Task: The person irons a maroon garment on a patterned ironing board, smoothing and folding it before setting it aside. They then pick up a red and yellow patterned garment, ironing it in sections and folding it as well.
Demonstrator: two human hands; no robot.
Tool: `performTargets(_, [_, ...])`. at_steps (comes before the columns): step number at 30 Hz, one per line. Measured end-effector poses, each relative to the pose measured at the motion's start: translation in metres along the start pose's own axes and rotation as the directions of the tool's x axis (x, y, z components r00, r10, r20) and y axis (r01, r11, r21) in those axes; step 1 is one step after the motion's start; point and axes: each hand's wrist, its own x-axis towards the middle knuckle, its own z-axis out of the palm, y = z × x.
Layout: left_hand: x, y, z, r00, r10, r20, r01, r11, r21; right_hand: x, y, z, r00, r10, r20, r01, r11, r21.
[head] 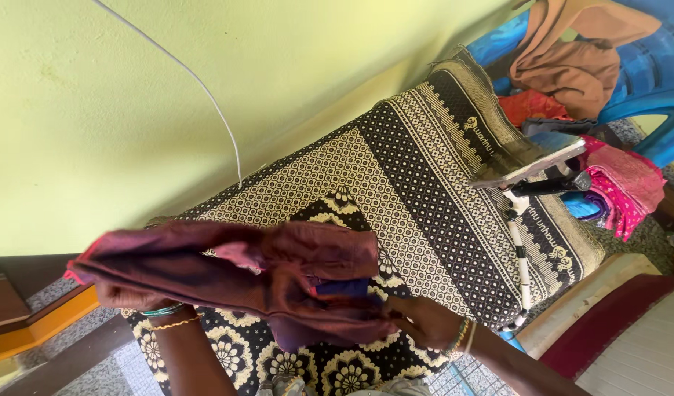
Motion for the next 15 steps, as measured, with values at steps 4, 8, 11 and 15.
performTargets(4, [-0.002,0.009,0.012,0.974,-0.139,0.177,0.182,0.949,-0.258,0.028,0.027,0.009,0.981,-0.163,-0.105,0.162,0.987,-0.016])
performTargets(8, [-0.006,0.016,0.034,0.946,-0.179,0.271,0.274,0.887,-0.371,0.057,0.043,-0.005,0.964,-0.066,-0.259,0.053,0.997,-0.056])
performTargets(11, [-0.015,0.019,0.038,0.956,-0.148,0.253,0.237,0.899,-0.369,0.074,0.057,-0.020,0.940,-0.088,-0.331,0.035,0.986,-0.161])
performTargets(15, [-0.008,0.015,0.021,0.948,-0.153,0.280,0.258,0.884,-0.389,0.114,0.075,-0.038,0.905,0.068,-0.419,-0.093,0.995,-0.039])
